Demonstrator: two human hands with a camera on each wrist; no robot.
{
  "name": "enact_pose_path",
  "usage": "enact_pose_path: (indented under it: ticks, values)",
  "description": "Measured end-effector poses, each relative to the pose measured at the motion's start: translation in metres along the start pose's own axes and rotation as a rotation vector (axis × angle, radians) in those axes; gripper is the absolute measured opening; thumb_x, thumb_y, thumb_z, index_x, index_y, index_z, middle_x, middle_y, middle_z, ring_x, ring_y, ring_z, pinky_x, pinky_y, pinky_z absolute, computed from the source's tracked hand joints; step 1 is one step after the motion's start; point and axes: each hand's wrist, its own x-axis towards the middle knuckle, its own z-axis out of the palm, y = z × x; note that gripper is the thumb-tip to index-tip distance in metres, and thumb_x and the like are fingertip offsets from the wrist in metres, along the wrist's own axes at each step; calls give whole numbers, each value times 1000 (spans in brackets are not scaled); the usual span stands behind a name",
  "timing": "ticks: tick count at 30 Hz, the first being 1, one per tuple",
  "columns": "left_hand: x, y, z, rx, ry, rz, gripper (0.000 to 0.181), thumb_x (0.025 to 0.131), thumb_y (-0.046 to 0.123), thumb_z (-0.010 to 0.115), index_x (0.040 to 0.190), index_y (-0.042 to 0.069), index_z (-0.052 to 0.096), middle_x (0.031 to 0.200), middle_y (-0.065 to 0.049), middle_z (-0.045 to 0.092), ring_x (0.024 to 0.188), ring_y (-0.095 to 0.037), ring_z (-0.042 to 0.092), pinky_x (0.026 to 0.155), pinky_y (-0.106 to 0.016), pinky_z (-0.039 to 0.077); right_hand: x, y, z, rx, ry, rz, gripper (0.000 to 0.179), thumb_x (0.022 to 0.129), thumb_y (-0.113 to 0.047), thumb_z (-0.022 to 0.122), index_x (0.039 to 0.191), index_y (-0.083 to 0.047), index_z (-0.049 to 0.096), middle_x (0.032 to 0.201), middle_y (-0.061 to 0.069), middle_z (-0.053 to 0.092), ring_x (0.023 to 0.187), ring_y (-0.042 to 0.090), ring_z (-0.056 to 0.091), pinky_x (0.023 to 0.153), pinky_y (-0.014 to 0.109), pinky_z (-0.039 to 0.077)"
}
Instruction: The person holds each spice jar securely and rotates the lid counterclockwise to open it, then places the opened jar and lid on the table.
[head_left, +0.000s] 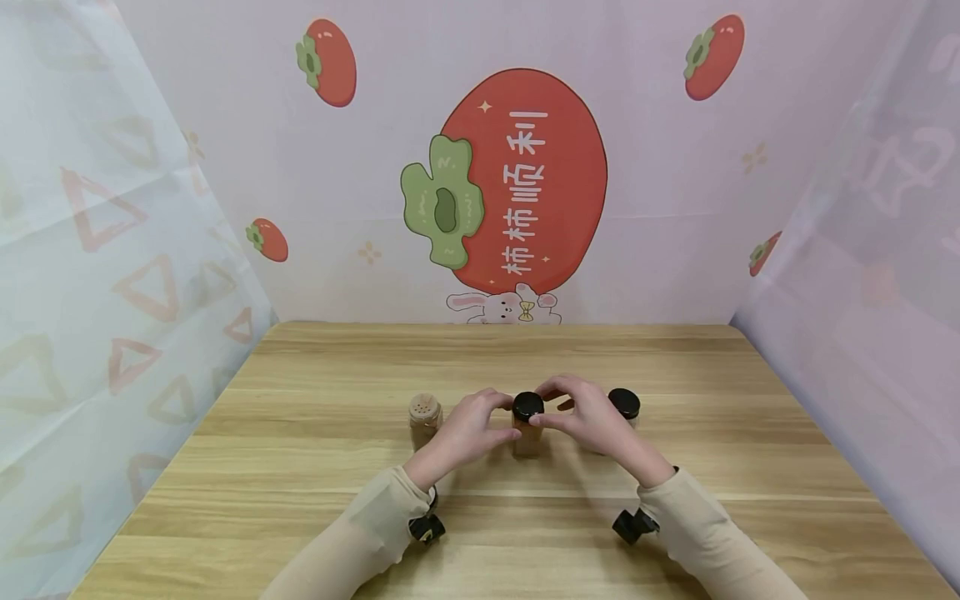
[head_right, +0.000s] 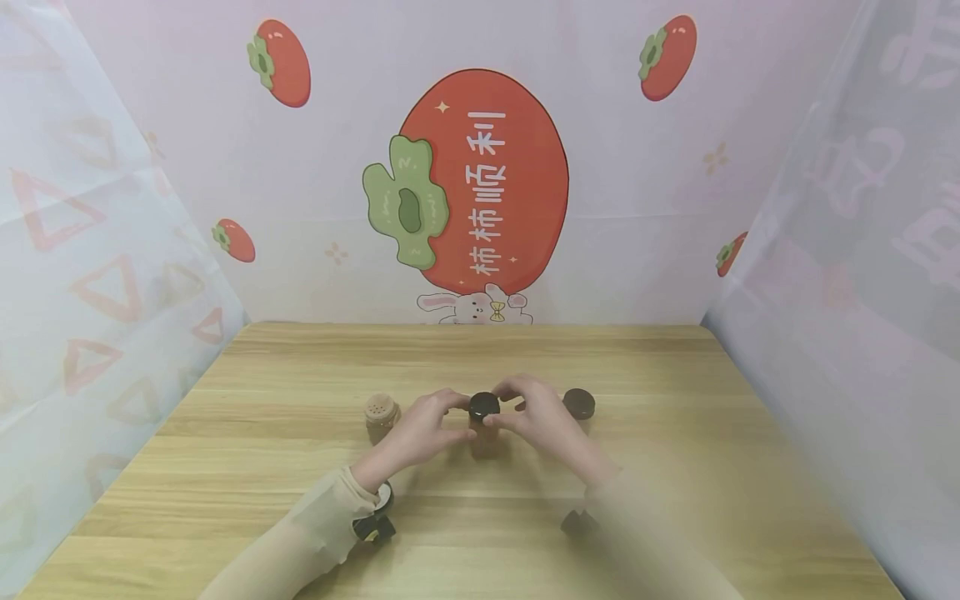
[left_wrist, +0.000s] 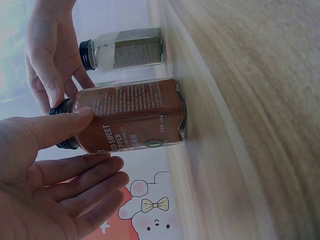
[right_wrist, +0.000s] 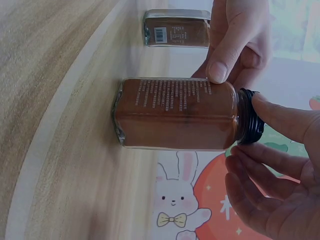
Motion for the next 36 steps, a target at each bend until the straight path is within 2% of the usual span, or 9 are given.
enact_pose_path:
  ticks: [10, 18, 26, 36]
  values:
    - [0, 0, 0, -1, -6, -6, 43, 83, 27, 73, 118, 5, 64, 115, -8, 65, 107, -24, 61, 94, -39, 49, 3, 1, -6, 0, -73, -23, 29, 82, -26, 75, 106, -11, 67, 105, 1, 68, 101, 26, 64, 80, 39, 55]
    - [1, 0, -1, 1, 4, 11, 41, 82, 25, 74, 116, 5, 65, 113, -8, 65, 106, -24, 62, 93, -38, 49, 9, 8, -11, 3, -142, -90, 33, 82, -25, 74, 110, -10, 66, 106, 2, 68, 101, 22, 64, 83, 38, 55]
    - [1, -1, -1, 9, -3, 14, 42, 82, 26, 73, 117, 5, 64, 113, -9, 65, 106, -24, 62, 92, -39, 49, 17, 11, -17, 25, -221, -92, 35, 83, -26, 73, 113, -11, 65, 109, 1, 67, 103, 18, 62, 85, 36, 54]
    - [-1, 0, -1, 4, 4, 9, 42, 82, 26, 73, 117, 5, 64, 113, -9, 65, 105, -24, 62, 92, -39, 50, 15, 13, -17, 38, -239, -116, 36, 85, -23, 71, 117, -9, 65, 114, 5, 66, 105, 21, 61, 87, 37, 54]
